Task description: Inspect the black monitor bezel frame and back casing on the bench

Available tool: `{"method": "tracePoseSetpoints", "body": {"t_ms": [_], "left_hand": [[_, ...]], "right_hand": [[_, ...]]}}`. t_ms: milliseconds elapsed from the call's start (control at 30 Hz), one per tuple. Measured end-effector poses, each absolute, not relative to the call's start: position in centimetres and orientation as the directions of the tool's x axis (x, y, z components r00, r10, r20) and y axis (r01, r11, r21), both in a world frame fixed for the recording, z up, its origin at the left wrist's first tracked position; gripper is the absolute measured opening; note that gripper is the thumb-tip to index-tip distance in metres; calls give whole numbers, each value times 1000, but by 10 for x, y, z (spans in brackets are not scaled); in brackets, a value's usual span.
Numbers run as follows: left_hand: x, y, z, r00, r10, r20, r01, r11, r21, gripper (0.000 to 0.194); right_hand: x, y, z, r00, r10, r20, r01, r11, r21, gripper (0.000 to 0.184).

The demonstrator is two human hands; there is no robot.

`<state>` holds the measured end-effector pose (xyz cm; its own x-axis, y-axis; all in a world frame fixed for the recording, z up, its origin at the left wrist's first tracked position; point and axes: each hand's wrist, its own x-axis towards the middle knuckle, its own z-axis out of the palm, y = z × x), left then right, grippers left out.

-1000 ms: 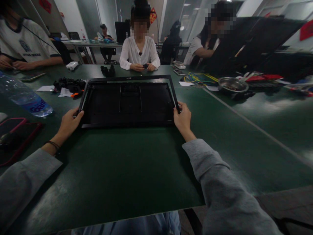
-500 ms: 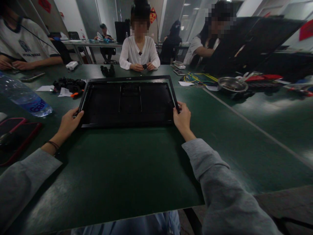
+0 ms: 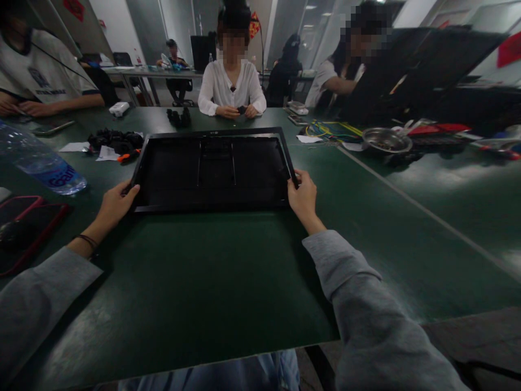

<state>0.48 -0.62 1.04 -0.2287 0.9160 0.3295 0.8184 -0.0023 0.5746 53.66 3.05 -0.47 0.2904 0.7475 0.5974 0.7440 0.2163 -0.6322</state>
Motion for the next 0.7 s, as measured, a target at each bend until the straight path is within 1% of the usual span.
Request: {"method": "tracePoseSetpoints", "body": {"t_ms": [467, 700], "left_hand": [[6, -8, 12, -226, 919, 323, 812, -5, 583, 54], [7, -8, 14, -235, 910, 342, 805, -15, 594, 51]], "right_hand": [[538, 32, -7, 277, 738, 616, 748, 237, -620, 38], [537, 31, -7, 276, 733, 622, 751, 240, -616, 38]]}}
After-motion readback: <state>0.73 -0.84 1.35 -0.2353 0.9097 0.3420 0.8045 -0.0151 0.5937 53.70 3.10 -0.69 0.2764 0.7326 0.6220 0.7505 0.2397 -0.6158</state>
